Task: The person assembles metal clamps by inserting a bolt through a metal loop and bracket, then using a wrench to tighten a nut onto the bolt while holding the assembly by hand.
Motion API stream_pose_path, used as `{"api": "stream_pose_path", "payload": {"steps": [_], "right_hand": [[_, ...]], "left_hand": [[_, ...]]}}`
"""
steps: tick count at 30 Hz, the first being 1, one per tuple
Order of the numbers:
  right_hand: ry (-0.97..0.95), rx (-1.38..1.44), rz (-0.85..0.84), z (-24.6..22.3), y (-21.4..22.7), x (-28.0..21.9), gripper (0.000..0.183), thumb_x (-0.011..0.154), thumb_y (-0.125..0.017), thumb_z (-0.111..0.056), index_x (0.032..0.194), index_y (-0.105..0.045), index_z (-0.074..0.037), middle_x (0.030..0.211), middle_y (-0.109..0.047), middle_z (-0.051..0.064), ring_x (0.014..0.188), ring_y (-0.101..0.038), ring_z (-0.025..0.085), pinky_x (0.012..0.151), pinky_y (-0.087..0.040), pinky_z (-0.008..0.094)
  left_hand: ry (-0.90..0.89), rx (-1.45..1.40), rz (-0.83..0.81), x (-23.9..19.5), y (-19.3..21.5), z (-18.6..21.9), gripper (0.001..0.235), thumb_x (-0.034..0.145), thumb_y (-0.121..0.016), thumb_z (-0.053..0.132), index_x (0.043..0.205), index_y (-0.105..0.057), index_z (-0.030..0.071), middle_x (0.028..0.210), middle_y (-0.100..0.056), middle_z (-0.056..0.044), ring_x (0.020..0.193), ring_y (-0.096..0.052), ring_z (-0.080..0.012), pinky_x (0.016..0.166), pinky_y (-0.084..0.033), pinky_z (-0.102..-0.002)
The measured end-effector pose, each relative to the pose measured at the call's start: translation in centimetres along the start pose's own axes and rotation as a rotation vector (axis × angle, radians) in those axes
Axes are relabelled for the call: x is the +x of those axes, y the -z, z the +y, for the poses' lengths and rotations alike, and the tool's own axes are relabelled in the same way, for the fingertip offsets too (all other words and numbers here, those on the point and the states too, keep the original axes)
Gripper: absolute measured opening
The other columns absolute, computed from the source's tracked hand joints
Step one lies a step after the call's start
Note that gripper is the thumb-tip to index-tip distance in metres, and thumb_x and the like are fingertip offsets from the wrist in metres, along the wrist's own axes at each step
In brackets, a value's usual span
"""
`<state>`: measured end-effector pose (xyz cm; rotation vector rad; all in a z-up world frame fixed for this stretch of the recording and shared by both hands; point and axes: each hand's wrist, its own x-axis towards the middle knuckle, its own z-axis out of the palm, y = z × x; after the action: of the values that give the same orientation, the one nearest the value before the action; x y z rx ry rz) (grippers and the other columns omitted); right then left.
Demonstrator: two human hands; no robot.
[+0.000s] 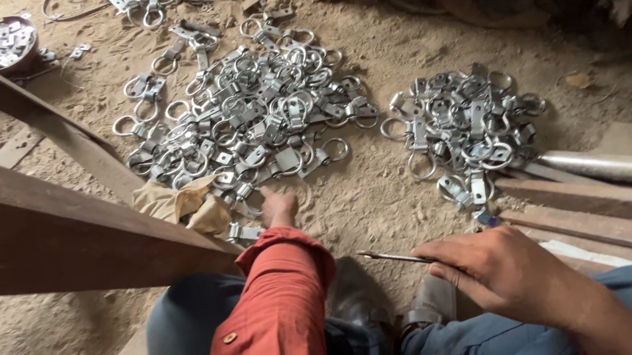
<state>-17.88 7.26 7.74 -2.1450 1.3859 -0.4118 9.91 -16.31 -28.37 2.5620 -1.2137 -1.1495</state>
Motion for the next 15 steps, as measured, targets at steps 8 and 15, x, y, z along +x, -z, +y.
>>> {"api": "stream_pose_path", "payload": {"steps": [8,15], "right_hand": [[-0.051,0.038,-0.031,0.8,0.6,0.3,0.034,0.089,-0.067,-0.024,0.119,-0.077,-0.012,0.110,-0.082,0.011,0.075,-0.082,0.024,0.069,-0.065,0.033],[-0.021,0.050,-0.031,1.2,0.4,-0.1,0.029,0.092,-0.067,-0.024,0.115,-0.076,-0.009,0.105,-0.082,0.011,0.082,-0.082,0.025,0.074,-0.065,0.035]], "left_hand": [[0.032,0.229,0.019,0.3,0.4,-1.1,0.044,0.099,-0.057,0.041,0.132,-0.063,0.012,0.127,-0.072,-0.014,0.115,-0.072,-0.0304,0.097,-0.056,-0.044],[0.014,0.240,0.039,0.4,0.2,-1.5,0.043,0.102,-0.056,0.046,0.126,-0.068,0.012,0.127,-0.072,-0.015,0.116,-0.070,-0.0325,0.097,-0.056,-0.046]]}}
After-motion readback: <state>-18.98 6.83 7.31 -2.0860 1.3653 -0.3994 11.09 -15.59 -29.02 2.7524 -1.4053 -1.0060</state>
